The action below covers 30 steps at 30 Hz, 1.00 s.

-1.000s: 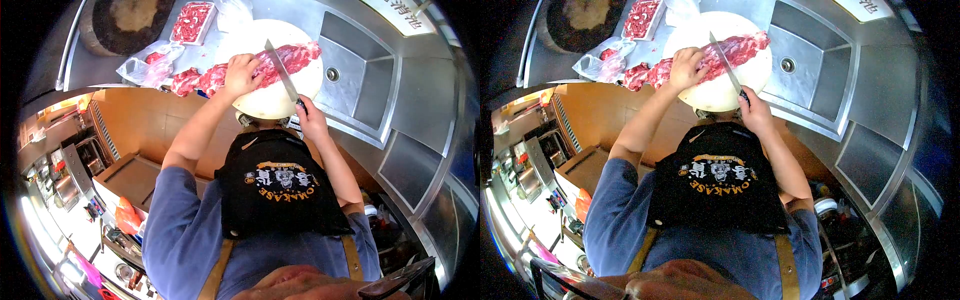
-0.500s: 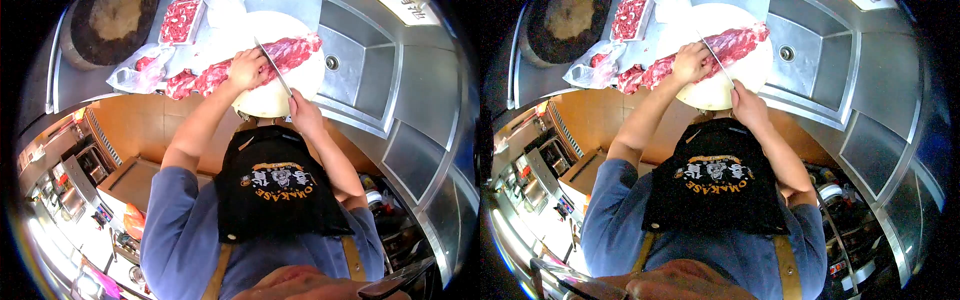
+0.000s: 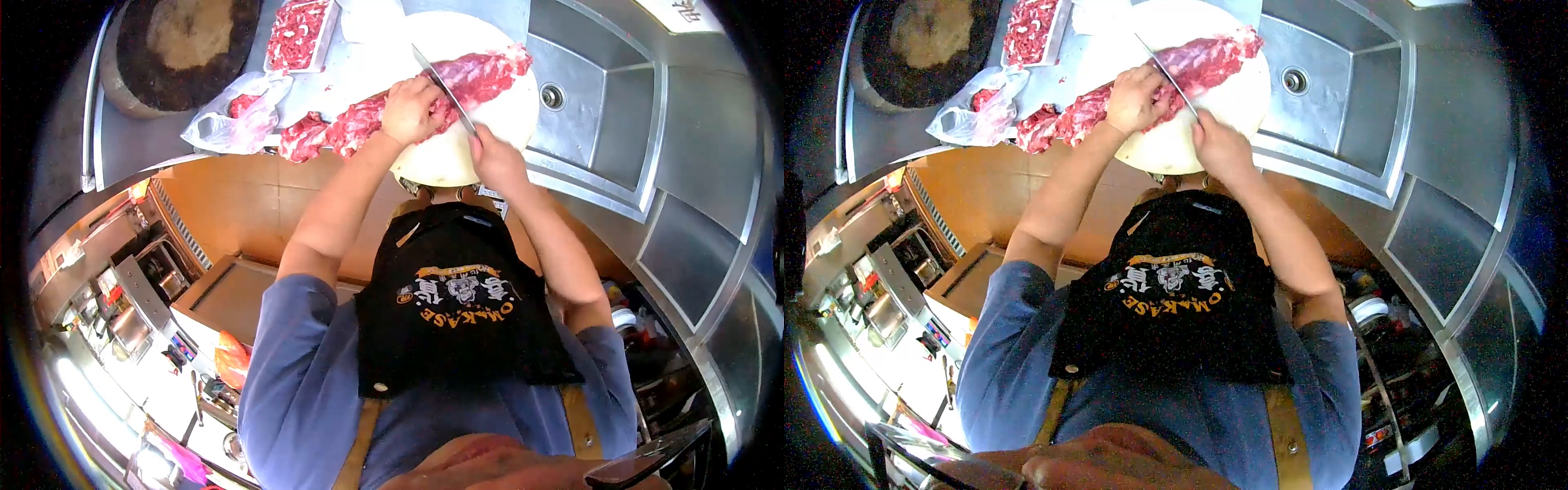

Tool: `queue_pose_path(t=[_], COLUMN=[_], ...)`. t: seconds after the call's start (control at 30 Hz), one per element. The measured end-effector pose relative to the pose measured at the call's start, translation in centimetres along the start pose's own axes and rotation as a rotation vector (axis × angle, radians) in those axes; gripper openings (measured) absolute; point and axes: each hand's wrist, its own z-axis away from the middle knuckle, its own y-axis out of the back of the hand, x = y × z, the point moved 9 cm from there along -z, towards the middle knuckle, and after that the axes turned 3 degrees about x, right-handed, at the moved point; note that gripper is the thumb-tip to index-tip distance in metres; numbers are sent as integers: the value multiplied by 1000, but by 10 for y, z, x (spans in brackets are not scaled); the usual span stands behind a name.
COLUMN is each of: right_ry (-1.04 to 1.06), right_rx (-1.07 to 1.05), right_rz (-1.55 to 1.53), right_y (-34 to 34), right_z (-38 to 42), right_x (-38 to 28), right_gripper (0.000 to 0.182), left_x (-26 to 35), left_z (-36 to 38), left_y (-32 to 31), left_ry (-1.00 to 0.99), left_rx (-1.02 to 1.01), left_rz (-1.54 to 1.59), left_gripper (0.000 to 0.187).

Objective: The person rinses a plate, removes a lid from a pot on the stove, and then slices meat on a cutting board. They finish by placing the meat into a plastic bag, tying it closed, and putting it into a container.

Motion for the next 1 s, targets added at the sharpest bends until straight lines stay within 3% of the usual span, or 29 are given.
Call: queue_pose_path(t=[0.17, 0.2, 0.23, 0.27, 0.33, 0.37, 0.4, 0.47, 0.5, 0.6, 0.67, 0.8, 0.87, 0.9, 0.93, 1.0], right_ry=[21, 19, 4, -10, -106, -91, -76, -116, -164, -153, -169, -208, -175, -231, -286, -249], right_rx=[-46, -35, -35, -38, -139, -124, -111, -148, -185, -133, -130, -165, -161, -185, -211, -174], right_rz=[9, 8, -3, -14, 15, 79, 142, 132, 120, -132, -230, -503, -564, -656, -746, -777], right_y=[-2, -1, -2, 0, 10, 21, 29, 37, 38, 34, 31, 9, 4, -1, -6, -9], right_z=[-47, -37, -17, 6, 60, 84, 104, 129, 134, 130, 127, 126, 124, 126, 126, 120], right_x=[-18, -12, 1, 13, 39, 47, 54, 68, 78, 101, 106, 118, 124, 127, 131, 129], right_gripper=[35, 35, 33, 32, 34, 32, 31, 31, 31, 33, 34, 34, 34, 34, 34, 35], left_x=[-3, -8, -12, -9, -36, -45, -51, -61, -62, -55, -31, -12, -4, -5, -7, -15], left_z=[1, 0, 1, 0, 9, 7, 0, 1, -1, -1, 6, 20, 29, 39, 46, 62], left_y=[8, 12, 13, 17, 17, 16, 23, 10, 7, 3, 29, 97, 137, 152, 165, 196], left_ry=[0, 38, 64, 60, 428, 461, 466, 464, 501, 414, 461, 451, 535, 634, 562, 536], left_rx=[-26, 7, -1, 3, -245, -373, -367, -655, -692, -600, -583, -359, -325, -288, -218, -92], left_rz=[39, 42, -98, -99, -237, -230, -233, -215, -126, 27, 60, 381, 377, 523, 573, 405], left_gripper=[37, 42, 59, 59, 74, 86, 86, 82, 75, 73, 70, 66, 68, 67, 66, 66])
